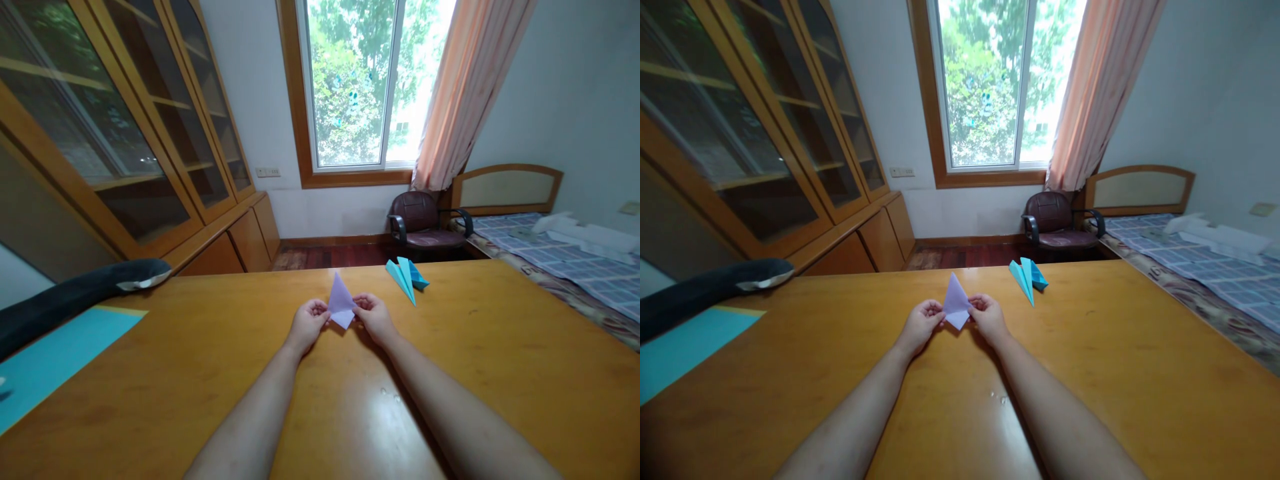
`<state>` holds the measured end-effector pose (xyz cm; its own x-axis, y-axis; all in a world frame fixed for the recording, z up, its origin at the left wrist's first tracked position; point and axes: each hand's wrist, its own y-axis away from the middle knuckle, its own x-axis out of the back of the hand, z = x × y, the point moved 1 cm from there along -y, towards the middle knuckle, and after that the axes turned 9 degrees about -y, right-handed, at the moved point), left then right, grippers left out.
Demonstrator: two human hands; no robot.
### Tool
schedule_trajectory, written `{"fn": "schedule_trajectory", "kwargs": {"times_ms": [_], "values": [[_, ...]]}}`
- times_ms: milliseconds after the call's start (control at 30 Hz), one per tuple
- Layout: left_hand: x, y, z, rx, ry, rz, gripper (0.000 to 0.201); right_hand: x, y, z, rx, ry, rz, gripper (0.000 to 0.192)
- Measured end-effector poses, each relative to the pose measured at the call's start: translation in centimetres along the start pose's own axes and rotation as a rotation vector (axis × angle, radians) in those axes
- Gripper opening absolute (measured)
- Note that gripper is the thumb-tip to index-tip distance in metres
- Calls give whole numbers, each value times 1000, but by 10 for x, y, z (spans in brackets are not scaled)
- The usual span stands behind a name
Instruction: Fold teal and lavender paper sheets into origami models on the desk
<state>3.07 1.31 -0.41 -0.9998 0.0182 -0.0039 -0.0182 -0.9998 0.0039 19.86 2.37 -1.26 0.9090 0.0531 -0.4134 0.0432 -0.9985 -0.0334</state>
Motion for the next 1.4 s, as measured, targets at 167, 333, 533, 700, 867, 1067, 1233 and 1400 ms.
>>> {"fn": "schedule_trajectory", "kwargs": {"times_ms": [167,333,533,700,867,1067,1233,1400], "values": [[0,-1,-3,4,-40,-16,15,1,0,1,18,1,21,16],[2,1,-3,-20,-40,-63,11,2,1,2,-12,3,8,9],[8,1,-6,-16,-241,-64,22,7,2,5,-82,128,5,14],[7,1,-3,-58,-349,-65,19,3,3,1,-55,224,-55,18],[1,1,-4,-131,-429,-40,18,-2,2,1,-53,338,-88,15],[-2,-3,-12,-140,-367,58,13,-1,-1,9,-18,315,-29,16],[-4,-3,-13,-105,-151,51,34,-3,-1,8,37,162,-52,38],[-7,0,-8,-42,-13,-30,62,-3,1,8,-24,47,-119,75]]}}
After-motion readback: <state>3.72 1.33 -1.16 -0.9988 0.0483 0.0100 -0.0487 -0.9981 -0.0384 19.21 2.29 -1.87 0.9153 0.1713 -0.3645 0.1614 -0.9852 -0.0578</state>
